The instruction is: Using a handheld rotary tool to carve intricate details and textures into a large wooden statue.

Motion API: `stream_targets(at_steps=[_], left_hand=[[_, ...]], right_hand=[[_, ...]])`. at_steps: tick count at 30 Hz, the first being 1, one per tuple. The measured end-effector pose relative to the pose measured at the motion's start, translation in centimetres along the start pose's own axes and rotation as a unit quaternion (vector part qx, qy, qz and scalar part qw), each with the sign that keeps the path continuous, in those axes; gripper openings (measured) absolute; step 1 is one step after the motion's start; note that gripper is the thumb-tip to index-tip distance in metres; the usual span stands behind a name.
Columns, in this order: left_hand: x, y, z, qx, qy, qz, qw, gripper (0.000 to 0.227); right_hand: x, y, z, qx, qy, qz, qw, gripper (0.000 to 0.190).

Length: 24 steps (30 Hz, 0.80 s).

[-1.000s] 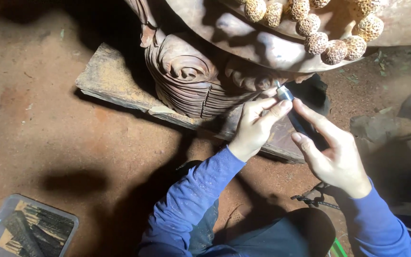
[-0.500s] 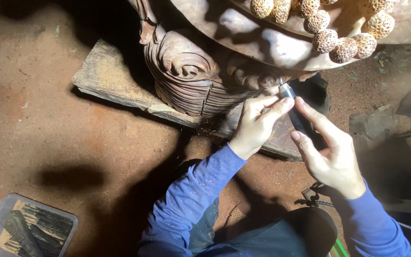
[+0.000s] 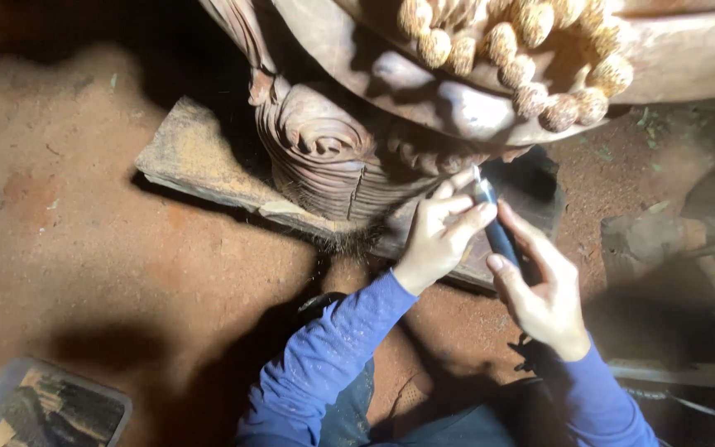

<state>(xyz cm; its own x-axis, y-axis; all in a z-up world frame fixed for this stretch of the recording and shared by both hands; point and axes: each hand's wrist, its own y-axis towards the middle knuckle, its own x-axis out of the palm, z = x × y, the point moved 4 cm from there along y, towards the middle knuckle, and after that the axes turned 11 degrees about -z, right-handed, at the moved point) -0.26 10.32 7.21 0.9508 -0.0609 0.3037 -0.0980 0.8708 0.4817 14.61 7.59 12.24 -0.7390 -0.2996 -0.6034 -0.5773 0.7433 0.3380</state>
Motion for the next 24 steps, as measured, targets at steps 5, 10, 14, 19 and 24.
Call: stream_targets(at_steps=[5,10,14,19,24], left_hand=[[0.6,0.0,0.8,-0.005,-0.045,0.027,0.999,0.021],[0.6,0.4,-0.5,-0.024,-0.079,0.053,0.995,0.021],[0.4,0.6,-0.3,-0.016,-0.07,0.068,0.995,0.021],[0.0,0.6,-0.8,-0.015,-0.05,0.062,0.997,0.018],[-0.3,0.6,0.1,-0.02,0.021,0.032,0.999,0.026]], right_hand=[[-0.4,0.7,-1.8,0.023,-0.025,-0.005,0.999,0.056],[-0.6,1.5,-2.8,0.028,-0.043,-0.02,0.998,0.058],[-0.2,1.6,-2.5,0.052,-0.026,-0.014,0.998,0.056],[0.5,1.0,-1.4,0.056,-0.012,0.004,0.998,0.057],[1.7,0.3,0.2,0.014,0.036,0.057,0.998,0.054]])
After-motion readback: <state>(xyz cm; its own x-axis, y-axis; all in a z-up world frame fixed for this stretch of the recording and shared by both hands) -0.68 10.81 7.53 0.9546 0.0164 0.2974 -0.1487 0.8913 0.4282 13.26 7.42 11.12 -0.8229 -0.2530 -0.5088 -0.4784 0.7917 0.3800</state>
